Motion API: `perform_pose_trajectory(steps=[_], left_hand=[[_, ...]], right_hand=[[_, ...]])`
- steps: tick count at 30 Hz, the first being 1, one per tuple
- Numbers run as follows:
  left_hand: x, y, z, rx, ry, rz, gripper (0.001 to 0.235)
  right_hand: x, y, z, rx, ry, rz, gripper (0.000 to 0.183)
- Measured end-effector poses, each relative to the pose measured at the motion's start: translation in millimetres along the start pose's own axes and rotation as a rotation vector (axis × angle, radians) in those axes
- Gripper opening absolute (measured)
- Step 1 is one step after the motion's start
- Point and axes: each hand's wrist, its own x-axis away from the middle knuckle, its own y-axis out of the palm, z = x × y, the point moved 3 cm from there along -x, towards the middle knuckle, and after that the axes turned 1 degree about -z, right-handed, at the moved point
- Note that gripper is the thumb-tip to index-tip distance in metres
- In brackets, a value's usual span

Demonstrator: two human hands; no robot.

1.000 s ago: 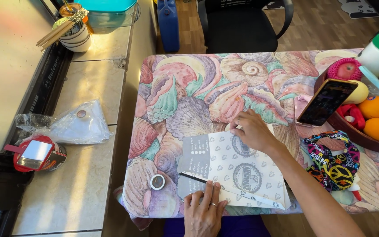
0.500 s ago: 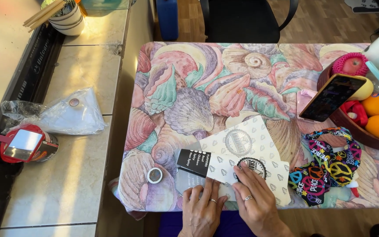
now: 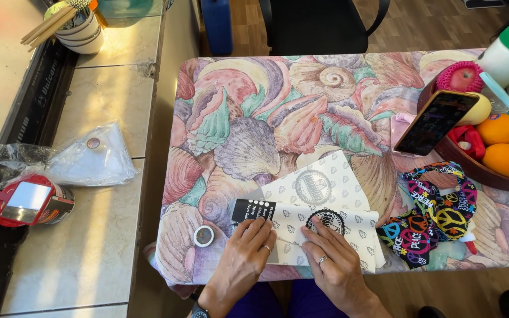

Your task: Peeling stickers from a backing sheet and applying them to paper food wraps.

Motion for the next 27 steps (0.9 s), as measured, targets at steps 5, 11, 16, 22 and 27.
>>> perform_pose_trajectory(steps=[5,11,16,22,27], left_hand=[[-2.0,4.7,-6.4,0.000,0.040,-0.023,0.014],[-4.7,4.2,-8.4,0.010,0.067,-0.024,0.007],[-2.6,3.9,-16.0,0.062,0.091,-0.068,0.012],[-1.2,9.7,-23.2,0.088,0.114,-0.114,0.014],[-3.1,8.2,-23.1,0.052,0.126,-0.101,0.011]], right_hand=[[2.4,-6.2,11.0,-0.101,0.050,-0.022,0.014],[20.5,-24.2,31.3,-0.203,0.124,-0.042,0.023],[36.8,-46.6,44.7,-0.184,0.129,-0.034,0.018],[45.8,-59.6,55.2,-0.183,0.105,-0.106,0.025],[33.6,-61.0,46.3,-0.112,0.003,-0.078,0.018]])
